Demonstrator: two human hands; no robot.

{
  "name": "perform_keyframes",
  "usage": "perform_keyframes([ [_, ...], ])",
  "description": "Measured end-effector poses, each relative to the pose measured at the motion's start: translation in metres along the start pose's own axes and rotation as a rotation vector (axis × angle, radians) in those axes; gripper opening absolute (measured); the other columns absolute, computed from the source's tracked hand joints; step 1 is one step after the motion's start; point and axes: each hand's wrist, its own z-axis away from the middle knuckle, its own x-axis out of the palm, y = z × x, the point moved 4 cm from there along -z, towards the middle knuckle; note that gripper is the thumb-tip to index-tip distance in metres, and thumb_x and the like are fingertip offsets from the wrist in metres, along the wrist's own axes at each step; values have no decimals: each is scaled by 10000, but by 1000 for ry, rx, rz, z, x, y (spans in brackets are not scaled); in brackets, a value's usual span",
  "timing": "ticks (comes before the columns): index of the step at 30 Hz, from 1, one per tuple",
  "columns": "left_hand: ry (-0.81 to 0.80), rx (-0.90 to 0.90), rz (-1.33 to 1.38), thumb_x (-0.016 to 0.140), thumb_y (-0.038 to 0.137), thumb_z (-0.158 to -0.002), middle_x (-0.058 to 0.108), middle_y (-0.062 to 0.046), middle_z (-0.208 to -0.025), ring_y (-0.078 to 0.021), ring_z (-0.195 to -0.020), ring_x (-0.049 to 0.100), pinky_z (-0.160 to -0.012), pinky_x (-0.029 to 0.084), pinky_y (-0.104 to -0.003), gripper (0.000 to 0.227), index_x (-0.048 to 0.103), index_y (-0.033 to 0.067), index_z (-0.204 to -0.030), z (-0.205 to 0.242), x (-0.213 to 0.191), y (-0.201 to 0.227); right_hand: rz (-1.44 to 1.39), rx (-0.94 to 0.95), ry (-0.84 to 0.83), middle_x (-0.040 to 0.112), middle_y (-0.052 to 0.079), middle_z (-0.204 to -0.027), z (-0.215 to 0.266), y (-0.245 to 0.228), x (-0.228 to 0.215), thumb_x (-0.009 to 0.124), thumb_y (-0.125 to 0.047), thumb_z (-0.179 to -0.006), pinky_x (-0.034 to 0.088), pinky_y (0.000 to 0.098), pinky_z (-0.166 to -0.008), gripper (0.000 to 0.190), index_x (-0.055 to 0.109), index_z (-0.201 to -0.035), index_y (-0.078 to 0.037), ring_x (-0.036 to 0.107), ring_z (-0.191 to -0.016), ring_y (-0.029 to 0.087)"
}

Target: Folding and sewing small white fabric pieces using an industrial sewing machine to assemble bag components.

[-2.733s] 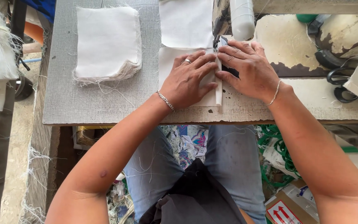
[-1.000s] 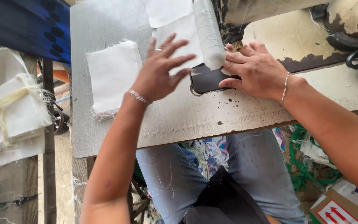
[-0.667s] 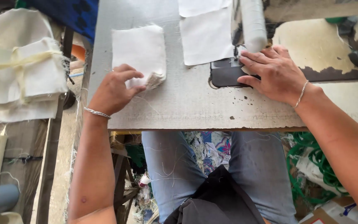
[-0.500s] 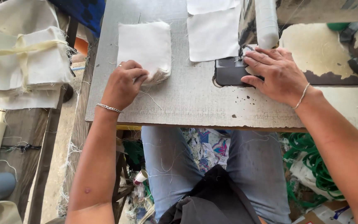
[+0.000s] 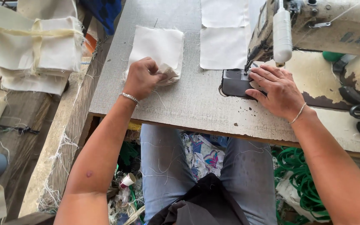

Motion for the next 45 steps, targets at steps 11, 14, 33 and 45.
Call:
perform_keyframes([
  [11,-163,-295,458,757,159,-923,722,-32,-933,-126,-876,654,-804,544,-274,121,762,131,-1041,1,-37,22,-7,10,-32,649,18,-1449,2,1,-1,559,-578,-1026,385,459,-1114,540,665,-1389,-193,517,-1429,227],
  [14,-75,-178,397,685,144,-980,718,-67,-1035,-202,-990,680,-860,560,-352,133,737,124,-1100,-7,-32,16,-7,10,-25,650,26,-1443,-1,-1,-2,558,-580,-1025,397,468,-1110,543,666,-1381,-185,521,-1423,237],
  [33,-323,34,17,817,197,-810,665,-253,-1196,-527,-1122,614,-995,507,-588,349,764,66,-1129,23,-55,27,11,10,-6,670,70,-1397,3,2,1,608,-521,-1024,433,464,-1110,488,696,-1318,-140,546,-1397,266],
  [45,16,-344,129,735,362,-742,659,7,-796,-208,-824,686,-756,539,-396,192,754,242,-890,-22,-19,-41,38,-12,29,694,59,-1354,3,3,2,604,-539,-1023,462,435,-1083,488,713,-1289,-145,578,-1367,247],
])
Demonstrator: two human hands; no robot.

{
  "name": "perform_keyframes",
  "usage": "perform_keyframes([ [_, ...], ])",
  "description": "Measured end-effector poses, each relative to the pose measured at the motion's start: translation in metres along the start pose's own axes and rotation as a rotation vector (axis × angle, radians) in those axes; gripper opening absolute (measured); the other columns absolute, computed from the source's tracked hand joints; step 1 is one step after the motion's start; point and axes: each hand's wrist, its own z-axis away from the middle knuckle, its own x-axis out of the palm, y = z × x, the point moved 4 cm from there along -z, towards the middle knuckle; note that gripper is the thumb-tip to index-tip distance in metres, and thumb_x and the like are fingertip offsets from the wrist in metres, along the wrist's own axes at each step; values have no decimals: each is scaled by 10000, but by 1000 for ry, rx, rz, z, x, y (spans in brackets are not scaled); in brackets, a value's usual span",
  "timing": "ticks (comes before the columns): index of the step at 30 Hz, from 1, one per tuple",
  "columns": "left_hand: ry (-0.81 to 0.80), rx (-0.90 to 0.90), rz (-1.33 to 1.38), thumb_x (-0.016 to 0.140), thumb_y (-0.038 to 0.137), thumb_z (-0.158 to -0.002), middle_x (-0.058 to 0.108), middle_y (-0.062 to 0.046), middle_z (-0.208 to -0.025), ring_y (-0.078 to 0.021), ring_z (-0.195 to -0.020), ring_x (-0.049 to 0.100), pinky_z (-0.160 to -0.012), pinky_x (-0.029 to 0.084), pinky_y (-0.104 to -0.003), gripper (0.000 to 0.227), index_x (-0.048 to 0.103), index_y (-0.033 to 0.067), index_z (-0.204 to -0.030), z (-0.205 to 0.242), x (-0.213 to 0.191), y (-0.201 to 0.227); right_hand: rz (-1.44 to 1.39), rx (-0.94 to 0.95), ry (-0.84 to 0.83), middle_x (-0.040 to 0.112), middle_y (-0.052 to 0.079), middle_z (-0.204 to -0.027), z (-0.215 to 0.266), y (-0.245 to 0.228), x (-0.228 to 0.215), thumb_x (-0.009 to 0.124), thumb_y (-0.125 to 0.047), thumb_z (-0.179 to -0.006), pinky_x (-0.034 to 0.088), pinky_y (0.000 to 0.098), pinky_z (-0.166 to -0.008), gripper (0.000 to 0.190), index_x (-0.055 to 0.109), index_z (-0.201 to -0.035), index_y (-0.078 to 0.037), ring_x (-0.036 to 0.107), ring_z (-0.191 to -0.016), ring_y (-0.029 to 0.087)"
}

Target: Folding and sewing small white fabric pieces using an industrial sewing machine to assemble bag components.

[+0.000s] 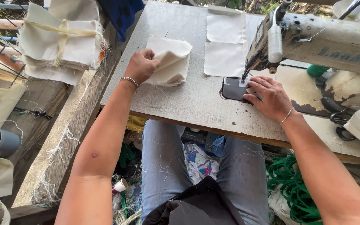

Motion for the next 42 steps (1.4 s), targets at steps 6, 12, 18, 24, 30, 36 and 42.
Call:
perform_keyframes([
  [6,128,168,-5,805,154,-786,722,-139,-930,-347,-967,702,-867,530,-465,249,663,76,-975,26,-13,47,102,-17,87,712,30,-1307,1,0,4,637,-566,-965,496,421,-1025,483,733,-1238,-178,610,-1317,236],
  [12,48,174,-225,899,159,-772,723,-218,-998,-450,-1054,681,-925,513,-566,519,520,69,-1115,62,-24,92,222,102,71,702,0,-1290,11,2,9,575,-616,-994,512,430,-955,494,690,-1261,-216,603,-1305,209],
  [18,65,267,-25,812,687,-836,641,-132,-836,-402,-878,698,-813,529,-515,869,371,96,-1296,57,-17,86,169,180,12,702,56,-1219,13,-33,3,504,-603,-1025,493,496,-911,543,652,-1325,-175,610,-1240,249],
  [24,-93,672,-31,788,106,-716,670,-112,-962,-425,-951,657,-879,525,-519,652,525,104,-1313,149,58,149,-41,-76,229,595,142,-1378,-9,-127,-46,752,-426,-886,478,429,-923,722,534,-1460,-46,543,-1311,325],
  [30,-270,954,1,513,40,-890,640,-102,-1038,-334,-1001,654,-845,510,-397,266,581,100,-1140,196,121,98,-125,-284,131,592,127,-1420,8,-147,-37,662,-190,-934,436,471,-1029,390,656,-1312,-93,514,-1367,341],
  [36,12,919,-375,528,331,-1025,624,39,-1013,-214,-988,615,-860,414,-365,190,632,239,-1154,203,83,85,-150,-290,41,710,23,-1106,26,-145,-35,684,-172,-925,481,443,-978,145,734,-1058,-144,657,-1138,259],
  [42,-2,896,-243,602,210,-1025,641,15,-914,-240,-956,650,-821,489,-359,98,698,211,-1009,206,88,83,-166,-224,-3,659,11,-1019,36,-145,-52,682,-279,-968,457,443,-972,170,684,-1060,-136,639,-1098,234],
])
